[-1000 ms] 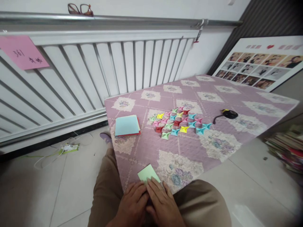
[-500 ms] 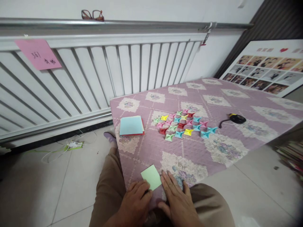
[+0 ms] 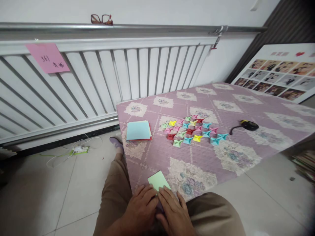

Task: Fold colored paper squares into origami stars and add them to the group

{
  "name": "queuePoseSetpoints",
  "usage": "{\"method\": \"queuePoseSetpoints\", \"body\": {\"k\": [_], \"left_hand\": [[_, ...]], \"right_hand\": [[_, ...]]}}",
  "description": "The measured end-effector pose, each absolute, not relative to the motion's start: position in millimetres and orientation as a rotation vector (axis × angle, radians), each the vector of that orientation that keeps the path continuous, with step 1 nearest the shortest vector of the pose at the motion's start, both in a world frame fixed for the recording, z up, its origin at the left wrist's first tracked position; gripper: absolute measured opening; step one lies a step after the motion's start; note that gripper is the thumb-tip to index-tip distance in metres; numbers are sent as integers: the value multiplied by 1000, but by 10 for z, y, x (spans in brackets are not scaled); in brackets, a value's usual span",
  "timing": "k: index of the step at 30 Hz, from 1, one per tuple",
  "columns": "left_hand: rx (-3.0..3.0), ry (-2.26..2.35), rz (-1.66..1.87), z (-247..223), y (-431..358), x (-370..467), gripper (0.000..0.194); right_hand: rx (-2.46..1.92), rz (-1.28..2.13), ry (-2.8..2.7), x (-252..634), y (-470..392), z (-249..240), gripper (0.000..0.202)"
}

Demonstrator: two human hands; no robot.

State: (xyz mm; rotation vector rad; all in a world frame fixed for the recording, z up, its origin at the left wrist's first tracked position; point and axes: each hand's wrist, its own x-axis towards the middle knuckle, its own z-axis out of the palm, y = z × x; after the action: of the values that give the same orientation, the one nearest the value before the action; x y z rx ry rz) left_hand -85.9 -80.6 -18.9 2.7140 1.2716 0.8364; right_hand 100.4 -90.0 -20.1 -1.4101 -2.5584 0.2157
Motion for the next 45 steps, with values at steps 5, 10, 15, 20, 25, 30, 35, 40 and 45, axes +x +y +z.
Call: {"method": "queuePoseSetpoints", "body": {"k": [5,10,15,20,25,30,35,40,45], "left_hand": [[2770,1258,672,-56,-762,-971,37],[2745,1359,467,4,-713,-1073,53],[2685,1482,328,-7,-626,-1138,60],[2635,1569,433,-47,-608,-1088,57],[2735,1282,517,-70,-734,-948,62],[2728,1266,499,-83,-778,-904,65],[2746,1233,497,-96,-780,-947,62],[2742,1239,475,-88,-786,-939,62],[2744,1237,467,-79,-784,-936,66]], "right_hand": [[-1360,145,-2540,1038,-894,-252,55],[-1321,50,-2528,1028,-897,-287,56],[-1324,54,-2528,1009,-902,-262,58],[-1356,9,-2521,980,-915,-233,58],[-1355,-10,-2523,973,-929,-252,53],[-1328,9,-2539,1142,-914,-330,55],[-1569,56,-2406,1397,-811,-226,45],[-1421,210,-2445,1213,-687,19,49],[-1289,416,-2591,984,-578,49,56]]}}
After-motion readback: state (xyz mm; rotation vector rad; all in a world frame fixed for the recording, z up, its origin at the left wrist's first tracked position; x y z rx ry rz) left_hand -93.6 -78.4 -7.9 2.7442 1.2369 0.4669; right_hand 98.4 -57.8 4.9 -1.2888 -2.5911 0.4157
